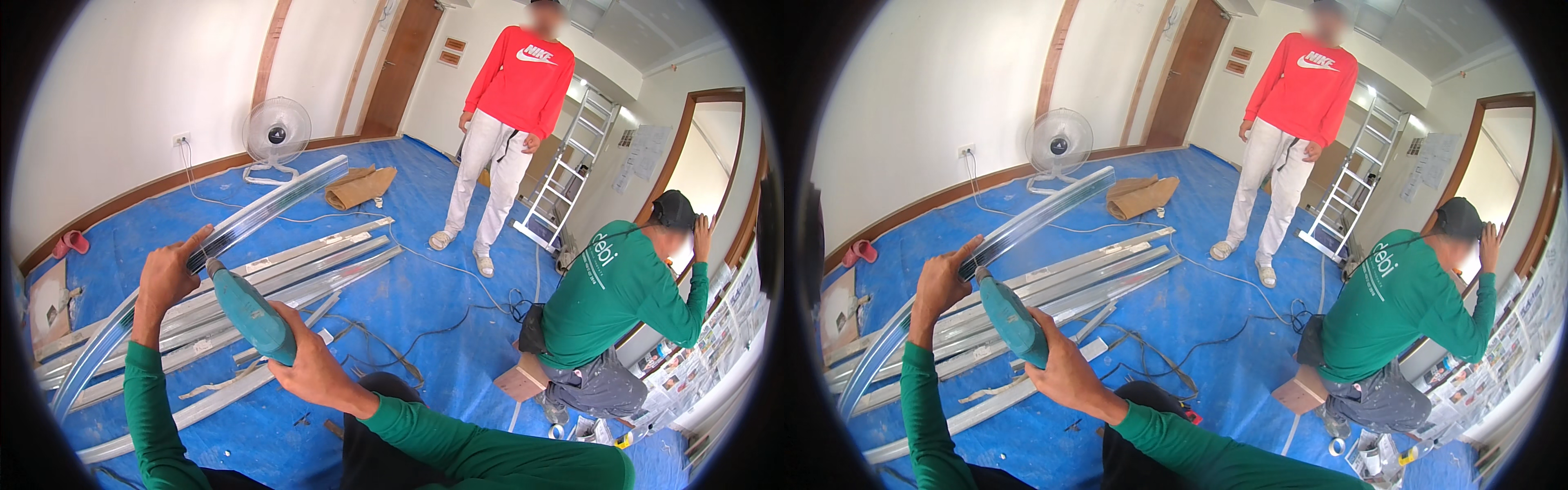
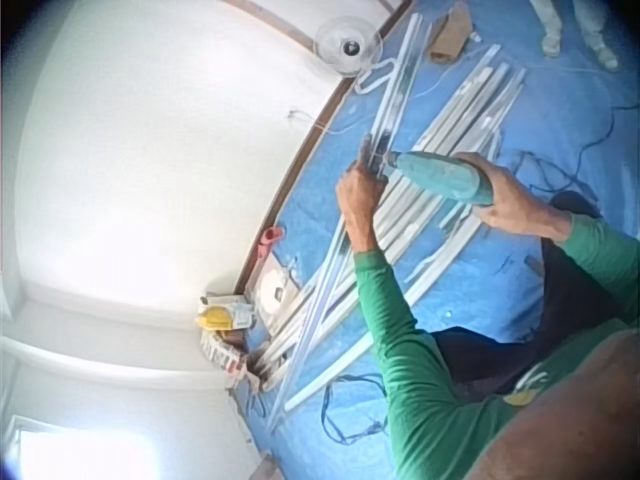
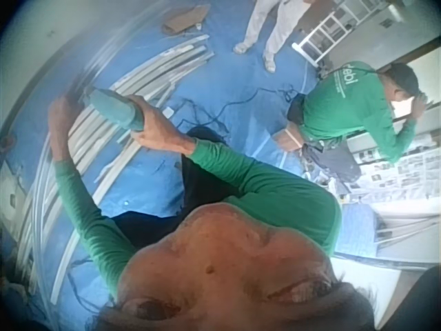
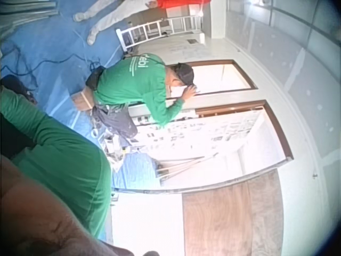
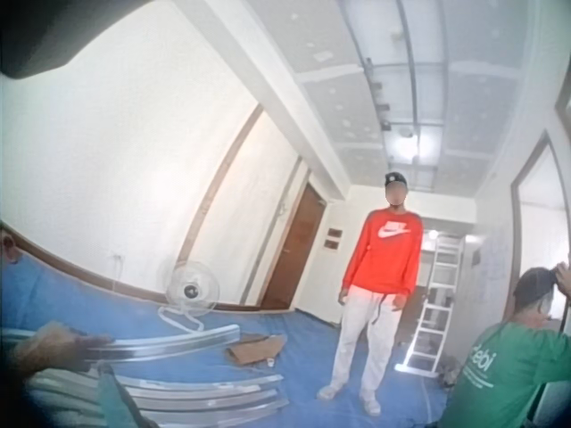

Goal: The person sits on a blue floor covering and uses a corded drill to make holes along the length of a long metal strip. They hold the strip with one hand and operate the drill with the other, then set the drill down and pick up a pair of pliers.

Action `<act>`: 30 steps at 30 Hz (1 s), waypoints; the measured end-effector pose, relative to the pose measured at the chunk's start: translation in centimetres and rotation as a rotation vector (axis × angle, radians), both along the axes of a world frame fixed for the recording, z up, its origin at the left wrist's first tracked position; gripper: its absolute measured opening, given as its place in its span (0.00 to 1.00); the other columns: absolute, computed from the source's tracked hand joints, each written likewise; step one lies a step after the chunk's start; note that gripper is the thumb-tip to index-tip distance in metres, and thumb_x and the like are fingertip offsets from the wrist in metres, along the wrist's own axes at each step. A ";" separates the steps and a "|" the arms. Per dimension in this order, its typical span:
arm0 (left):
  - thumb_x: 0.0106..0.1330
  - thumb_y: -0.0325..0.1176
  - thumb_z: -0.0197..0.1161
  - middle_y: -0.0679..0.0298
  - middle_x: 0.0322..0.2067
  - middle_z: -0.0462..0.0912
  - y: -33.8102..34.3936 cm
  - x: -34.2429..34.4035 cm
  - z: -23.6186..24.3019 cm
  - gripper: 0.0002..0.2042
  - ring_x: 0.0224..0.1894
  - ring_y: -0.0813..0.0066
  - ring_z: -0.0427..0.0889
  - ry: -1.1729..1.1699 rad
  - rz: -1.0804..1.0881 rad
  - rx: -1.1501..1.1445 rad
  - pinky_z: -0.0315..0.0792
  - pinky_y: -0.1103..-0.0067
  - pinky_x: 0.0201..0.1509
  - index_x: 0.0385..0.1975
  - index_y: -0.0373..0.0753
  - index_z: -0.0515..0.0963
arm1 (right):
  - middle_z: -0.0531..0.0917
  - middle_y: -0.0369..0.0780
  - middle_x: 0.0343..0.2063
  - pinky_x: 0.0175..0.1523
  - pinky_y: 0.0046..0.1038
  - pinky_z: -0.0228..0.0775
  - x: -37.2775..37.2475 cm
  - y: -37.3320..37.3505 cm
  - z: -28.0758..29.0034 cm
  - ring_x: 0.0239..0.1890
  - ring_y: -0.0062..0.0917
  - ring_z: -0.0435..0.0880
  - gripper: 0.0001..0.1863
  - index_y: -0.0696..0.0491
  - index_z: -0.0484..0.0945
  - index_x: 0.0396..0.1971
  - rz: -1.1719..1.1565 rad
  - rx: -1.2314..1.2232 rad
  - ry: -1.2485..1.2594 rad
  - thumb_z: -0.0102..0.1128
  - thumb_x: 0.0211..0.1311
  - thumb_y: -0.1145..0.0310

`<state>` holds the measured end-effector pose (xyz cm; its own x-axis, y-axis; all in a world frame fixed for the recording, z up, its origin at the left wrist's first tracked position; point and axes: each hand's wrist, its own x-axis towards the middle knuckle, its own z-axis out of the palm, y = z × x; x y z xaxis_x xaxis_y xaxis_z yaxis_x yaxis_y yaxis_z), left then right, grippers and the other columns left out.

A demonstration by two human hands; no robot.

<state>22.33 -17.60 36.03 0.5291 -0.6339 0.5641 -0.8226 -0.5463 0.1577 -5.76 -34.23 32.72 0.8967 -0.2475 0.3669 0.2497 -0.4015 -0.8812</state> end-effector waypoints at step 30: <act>0.46 0.17 0.73 0.48 0.37 0.94 -0.4 0.0 -0.1 0.52 0.35 0.45 0.91 0.013 0.006 0.008 0.85 0.58 0.43 0.79 0.62 0.79 | 0.81 0.56 0.69 0.73 0.46 0.77 0.2 -0.1 -0.3 0.72 0.55 0.84 0.45 0.54 0.61 0.83 -0.038 -0.109 -0.093 0.68 0.67 0.80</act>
